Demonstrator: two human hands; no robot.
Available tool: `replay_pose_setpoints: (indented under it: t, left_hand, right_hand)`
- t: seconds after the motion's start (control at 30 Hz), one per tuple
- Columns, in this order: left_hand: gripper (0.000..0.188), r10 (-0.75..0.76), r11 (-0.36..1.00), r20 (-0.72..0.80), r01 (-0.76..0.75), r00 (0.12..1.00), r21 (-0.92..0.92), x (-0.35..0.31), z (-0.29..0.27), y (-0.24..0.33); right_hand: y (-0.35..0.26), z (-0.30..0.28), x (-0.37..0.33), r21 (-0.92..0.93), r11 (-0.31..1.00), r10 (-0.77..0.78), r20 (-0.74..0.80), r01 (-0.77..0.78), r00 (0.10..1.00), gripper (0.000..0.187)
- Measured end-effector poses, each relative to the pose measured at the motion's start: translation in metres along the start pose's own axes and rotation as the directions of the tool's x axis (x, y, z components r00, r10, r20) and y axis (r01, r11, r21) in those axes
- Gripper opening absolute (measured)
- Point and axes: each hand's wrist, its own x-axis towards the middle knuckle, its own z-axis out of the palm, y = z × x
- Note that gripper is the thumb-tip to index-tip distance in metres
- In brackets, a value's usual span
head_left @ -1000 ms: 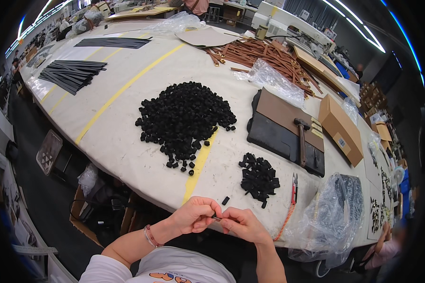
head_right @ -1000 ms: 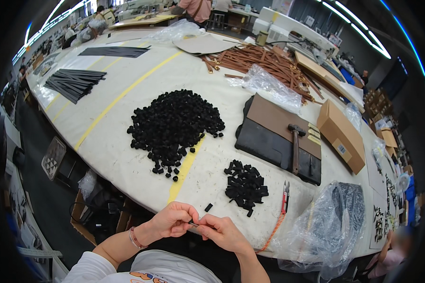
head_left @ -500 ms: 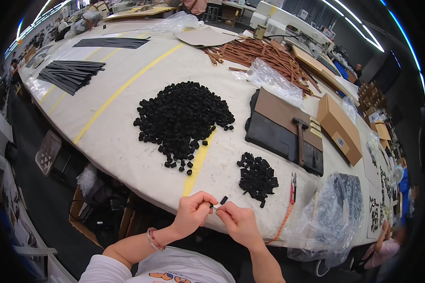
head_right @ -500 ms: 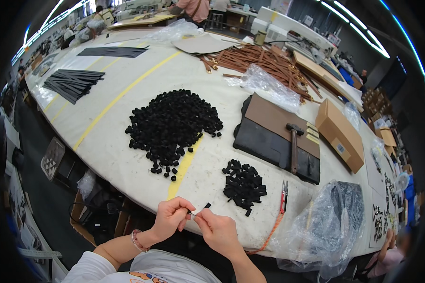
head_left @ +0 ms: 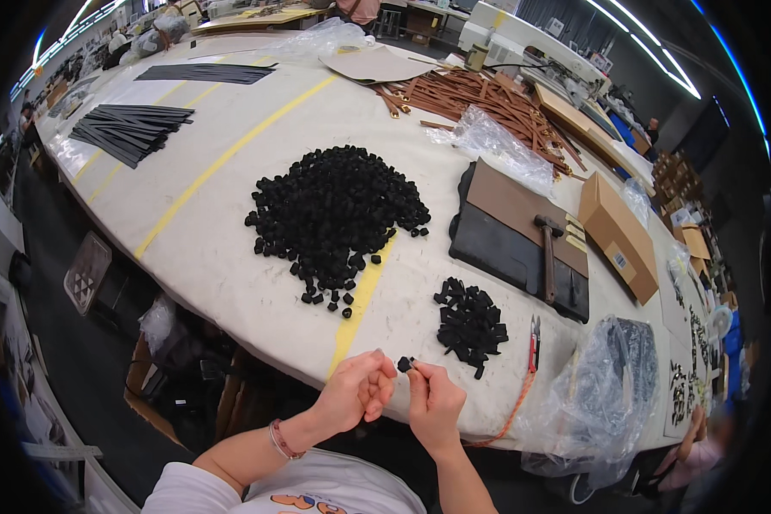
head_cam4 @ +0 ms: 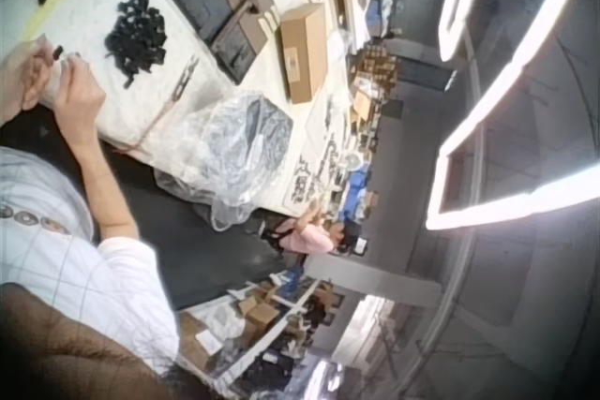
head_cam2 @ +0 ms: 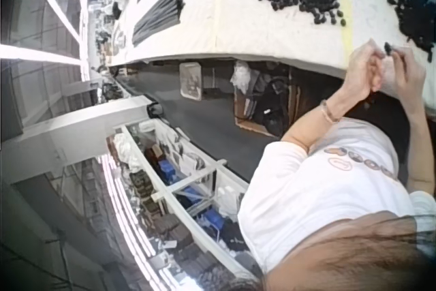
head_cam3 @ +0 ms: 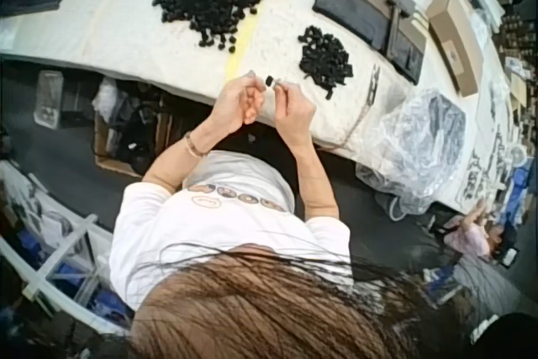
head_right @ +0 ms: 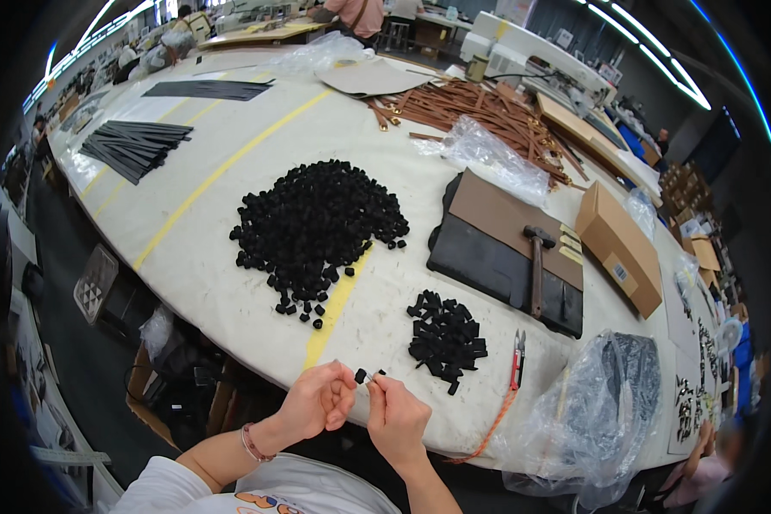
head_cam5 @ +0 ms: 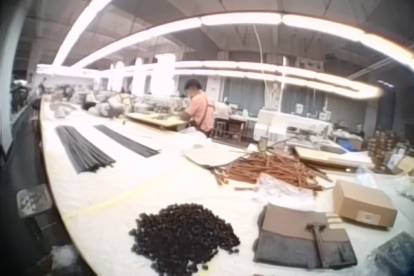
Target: The person trims excess thread from small fabric loops one at a time using thread snips and places them into a pile on the table.
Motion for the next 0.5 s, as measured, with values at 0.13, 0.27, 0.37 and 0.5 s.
replay_pose_setpoints:
  t: [0.13, 0.27, 0.37, 0.5]
  left_hand:
    - [0.028, -0.319, 0.924, 0.147, 0.341, 0.936, -0.172, -0.003, -0.003, 0.001]
    - [0.026, -0.337, 0.879, 0.136, 0.363, 0.932, -0.309, -0.006, -0.003, -0.002]
    - [0.021, -0.198, 0.938, 0.034, 0.199, 0.98, -0.284, -0.006, 0.006, -0.004]
    - [0.017, -0.014, 0.996, -0.105, 0.005, 0.994, -0.085, -0.001, 0.01, 0.007]
  right_hand:
    - [0.006, 0.0, -0.005, -0.143, 0.964, -0.226, -0.012, 0.222, 0.974, 0.011]
    - [0.005, -0.001, -0.005, -0.188, 0.92, -0.347, 0.014, 0.343, 0.938, 0.011]
    - [-0.006, 0.001, -0.011, 0.086, 0.996, 0.028, 0.053, -0.032, 0.998, 0.01]
    - [-0.009, 0.001, -0.005, 0.467, 0.777, 0.355, 0.23, -0.423, 0.906, 0.009]
